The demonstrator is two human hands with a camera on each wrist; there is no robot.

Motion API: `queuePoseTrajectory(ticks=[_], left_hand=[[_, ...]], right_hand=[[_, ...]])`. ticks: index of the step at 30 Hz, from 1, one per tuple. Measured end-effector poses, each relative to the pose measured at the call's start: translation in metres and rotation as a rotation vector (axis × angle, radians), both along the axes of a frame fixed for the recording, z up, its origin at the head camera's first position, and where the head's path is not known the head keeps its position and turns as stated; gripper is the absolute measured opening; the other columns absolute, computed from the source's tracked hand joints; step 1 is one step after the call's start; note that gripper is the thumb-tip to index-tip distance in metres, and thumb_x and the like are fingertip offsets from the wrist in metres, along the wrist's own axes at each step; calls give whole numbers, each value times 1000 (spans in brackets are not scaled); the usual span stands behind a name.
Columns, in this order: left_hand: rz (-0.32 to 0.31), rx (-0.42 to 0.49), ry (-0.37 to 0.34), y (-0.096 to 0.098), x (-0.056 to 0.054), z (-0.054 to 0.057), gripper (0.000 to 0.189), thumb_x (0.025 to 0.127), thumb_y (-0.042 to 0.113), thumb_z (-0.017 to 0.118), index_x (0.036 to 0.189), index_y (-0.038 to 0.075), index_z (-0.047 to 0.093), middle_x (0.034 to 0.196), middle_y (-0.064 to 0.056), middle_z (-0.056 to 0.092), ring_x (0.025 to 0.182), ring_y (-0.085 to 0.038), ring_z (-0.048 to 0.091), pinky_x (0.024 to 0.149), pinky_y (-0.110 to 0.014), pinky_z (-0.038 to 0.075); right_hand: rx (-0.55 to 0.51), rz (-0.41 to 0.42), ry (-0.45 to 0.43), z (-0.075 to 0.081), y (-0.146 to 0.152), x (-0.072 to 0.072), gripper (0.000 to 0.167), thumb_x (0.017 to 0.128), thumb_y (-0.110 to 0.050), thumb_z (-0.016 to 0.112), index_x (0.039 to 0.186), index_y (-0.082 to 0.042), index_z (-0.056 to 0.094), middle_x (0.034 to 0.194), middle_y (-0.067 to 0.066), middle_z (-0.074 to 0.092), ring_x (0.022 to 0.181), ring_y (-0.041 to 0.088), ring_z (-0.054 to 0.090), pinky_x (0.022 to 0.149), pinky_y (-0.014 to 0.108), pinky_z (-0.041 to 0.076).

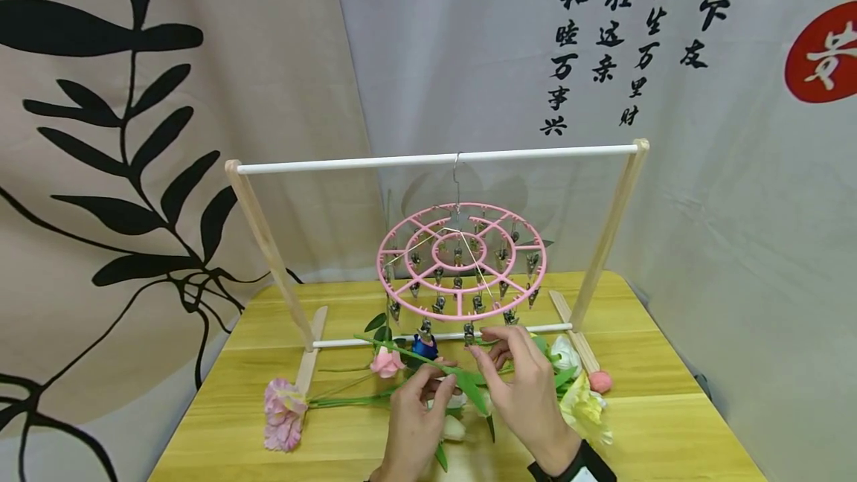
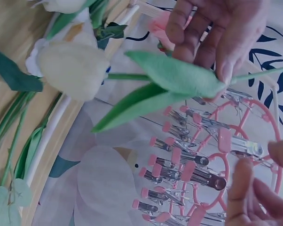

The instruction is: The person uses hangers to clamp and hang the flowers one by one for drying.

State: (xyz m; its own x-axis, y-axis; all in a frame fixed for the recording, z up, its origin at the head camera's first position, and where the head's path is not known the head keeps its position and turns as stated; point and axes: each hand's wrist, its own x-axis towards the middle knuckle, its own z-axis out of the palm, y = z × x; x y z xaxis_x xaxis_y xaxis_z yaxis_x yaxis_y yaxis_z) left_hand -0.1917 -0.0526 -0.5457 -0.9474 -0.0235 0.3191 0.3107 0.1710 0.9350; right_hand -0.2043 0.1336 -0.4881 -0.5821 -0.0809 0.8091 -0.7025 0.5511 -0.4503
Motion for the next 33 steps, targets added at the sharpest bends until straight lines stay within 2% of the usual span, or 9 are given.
queuePoseTrajectory(ticks=[5,7,11,14,17,24,27,33], left_hand=[[27,-9,5,-6,-1,5,15,111,13,81,121,24,84,115,2,88,88,-12,83,81,-26,69],[32,-17,9,-6,-1,7,15,111,13,81,121,23,84,113,2,88,89,-13,82,82,-26,69],[28,-32,8,-6,0,9,13,111,13,81,121,19,85,123,0,88,96,-12,81,84,-25,68],[24,-47,10,-5,1,10,12,111,12,81,120,18,85,129,2,88,100,-8,79,85,-25,68],[24,-57,12,-5,0,9,11,111,13,80,118,20,85,130,5,87,103,-5,77,85,-25,67],[-14,-71,4,-2,-3,7,10,114,14,77,119,17,85,133,-6,86,107,-5,76,85,-25,66],[-19,-76,4,-1,-3,8,11,114,14,77,119,20,85,131,-7,87,107,-5,76,85,-25,67],[0,-101,41,1,-3,7,10,114,15,77,118,21,85,116,0,86,104,-4,76,83,-25,67]], right_hand=[[17,9,-119,5,0,-5,45,98,-2,94,139,-1,76,119,11,81,82,3,73,69,21,64],[11,22,-184,7,-1,-7,40,100,-7,93,137,-1,77,117,12,82,82,2,74,70,22,65],[-22,29,-270,9,-4,-12,27,101,-12,92,125,-6,81,107,5,81,81,1,73,71,23,67],[-52,39,-293,10,-5,-15,20,101,-12,93,117,-9,82,101,1,79,80,1,72,71,24,67],[-77,67,-309,10,-5,-16,19,102,-13,92,119,-12,82,99,-3,79,80,0,72,70,25,66],[-142,179,-384,9,0,-19,17,107,-14,86,122,-18,81,100,-4,83,80,6,77,71,27,68],[-145,190,-389,9,1,-19,16,107,-14,86,122,-17,81,102,-2,84,82,8,78,72,27,68],[-175,192,-437,10,3,-18,16,104,-12,88,119,-12,81,101,-1,83,84,9,78,75,27,68]])
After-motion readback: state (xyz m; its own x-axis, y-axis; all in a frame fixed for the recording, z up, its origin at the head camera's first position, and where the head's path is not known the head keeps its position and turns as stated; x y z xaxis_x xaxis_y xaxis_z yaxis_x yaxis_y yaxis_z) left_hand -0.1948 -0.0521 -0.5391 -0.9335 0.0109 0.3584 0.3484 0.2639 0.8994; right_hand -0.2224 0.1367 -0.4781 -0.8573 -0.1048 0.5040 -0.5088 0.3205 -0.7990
